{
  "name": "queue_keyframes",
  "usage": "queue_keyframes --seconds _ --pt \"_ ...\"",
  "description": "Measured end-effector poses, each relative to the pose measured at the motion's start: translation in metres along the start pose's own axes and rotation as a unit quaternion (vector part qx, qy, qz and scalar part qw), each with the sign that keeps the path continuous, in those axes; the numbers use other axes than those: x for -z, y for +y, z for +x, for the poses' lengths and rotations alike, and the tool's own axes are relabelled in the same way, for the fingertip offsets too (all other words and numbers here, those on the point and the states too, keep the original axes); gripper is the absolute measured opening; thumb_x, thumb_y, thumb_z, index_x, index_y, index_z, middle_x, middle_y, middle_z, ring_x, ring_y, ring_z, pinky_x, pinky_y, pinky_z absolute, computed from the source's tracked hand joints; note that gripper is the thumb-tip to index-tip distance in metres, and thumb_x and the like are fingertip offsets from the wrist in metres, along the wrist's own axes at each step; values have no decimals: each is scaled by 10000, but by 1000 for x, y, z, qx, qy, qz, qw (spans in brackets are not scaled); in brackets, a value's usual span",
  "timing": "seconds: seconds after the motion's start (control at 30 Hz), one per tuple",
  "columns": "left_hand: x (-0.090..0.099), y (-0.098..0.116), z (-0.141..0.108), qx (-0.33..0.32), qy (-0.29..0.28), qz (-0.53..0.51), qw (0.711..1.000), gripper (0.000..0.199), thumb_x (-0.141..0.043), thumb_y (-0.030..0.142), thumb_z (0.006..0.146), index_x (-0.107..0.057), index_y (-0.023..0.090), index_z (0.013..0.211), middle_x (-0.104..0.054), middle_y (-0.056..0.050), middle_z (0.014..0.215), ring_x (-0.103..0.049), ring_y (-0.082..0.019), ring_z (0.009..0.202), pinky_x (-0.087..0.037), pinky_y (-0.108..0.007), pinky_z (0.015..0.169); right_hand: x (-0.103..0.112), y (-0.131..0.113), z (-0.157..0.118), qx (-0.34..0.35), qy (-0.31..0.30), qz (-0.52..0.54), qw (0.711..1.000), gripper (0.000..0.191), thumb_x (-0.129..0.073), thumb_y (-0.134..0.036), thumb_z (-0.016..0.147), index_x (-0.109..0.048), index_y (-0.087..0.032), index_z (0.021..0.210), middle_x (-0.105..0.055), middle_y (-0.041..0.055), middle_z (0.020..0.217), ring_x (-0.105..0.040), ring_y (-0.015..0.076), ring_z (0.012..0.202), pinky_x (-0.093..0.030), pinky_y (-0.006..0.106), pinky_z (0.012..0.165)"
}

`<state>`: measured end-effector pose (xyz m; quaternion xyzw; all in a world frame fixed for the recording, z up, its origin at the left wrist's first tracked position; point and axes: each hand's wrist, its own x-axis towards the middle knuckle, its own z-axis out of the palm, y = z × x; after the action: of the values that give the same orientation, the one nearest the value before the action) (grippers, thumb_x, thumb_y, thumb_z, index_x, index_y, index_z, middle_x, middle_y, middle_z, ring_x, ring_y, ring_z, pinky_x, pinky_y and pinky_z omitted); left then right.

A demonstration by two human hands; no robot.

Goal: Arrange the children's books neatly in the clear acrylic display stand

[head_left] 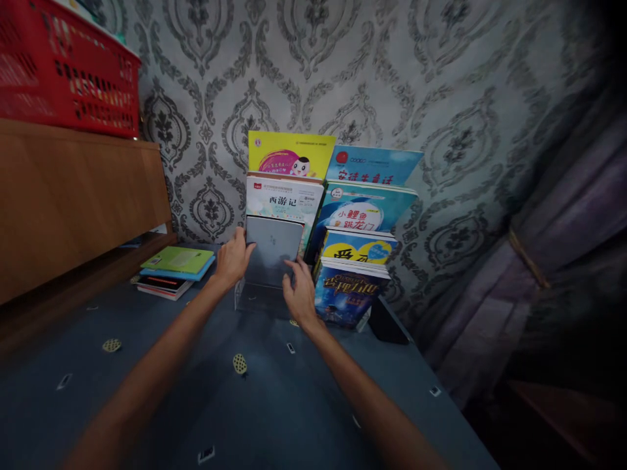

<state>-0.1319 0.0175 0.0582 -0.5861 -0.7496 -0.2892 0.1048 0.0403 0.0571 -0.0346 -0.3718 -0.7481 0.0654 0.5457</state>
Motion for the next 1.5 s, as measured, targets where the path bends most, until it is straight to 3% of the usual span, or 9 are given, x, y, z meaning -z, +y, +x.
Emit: queue_keyframes --seconds 0.53,0.9,1.5 --pt "14 -12 12 -53 -35 60 996 310 -498 359 1018 -510 159 1255 -738 -155 1110 -689 -324 1103 -492 -378 894 1 3 3 -7 -22 -3 1000 365 -487 -185 874 -681 -179 1183 -667 142 1313 -550 290 1319 -418 497 1142" --pt "10 -29 22 -96 -28 29 995 246 -542 341 988 -546 201 1190 -754 -106 1051 -697 -305 1049 -487 -359 856 4 4 5 -5 -24 8 1000 338 -500 -189 862 -694 -182 1138 -698 141 1242 -605 295 1241 -450 499 1109" --pt "18 -30 18 -86 -31 44 995 289 -524 421 995 -555 207 1187 -761 -90 1059 -708 -300 1032 -488 -341 789 11 1 7 -1 -6 34 999 389 -460 -168 857 -645 -143 1198 -702 165 1209 -641 286 1170 -500 471 1047"
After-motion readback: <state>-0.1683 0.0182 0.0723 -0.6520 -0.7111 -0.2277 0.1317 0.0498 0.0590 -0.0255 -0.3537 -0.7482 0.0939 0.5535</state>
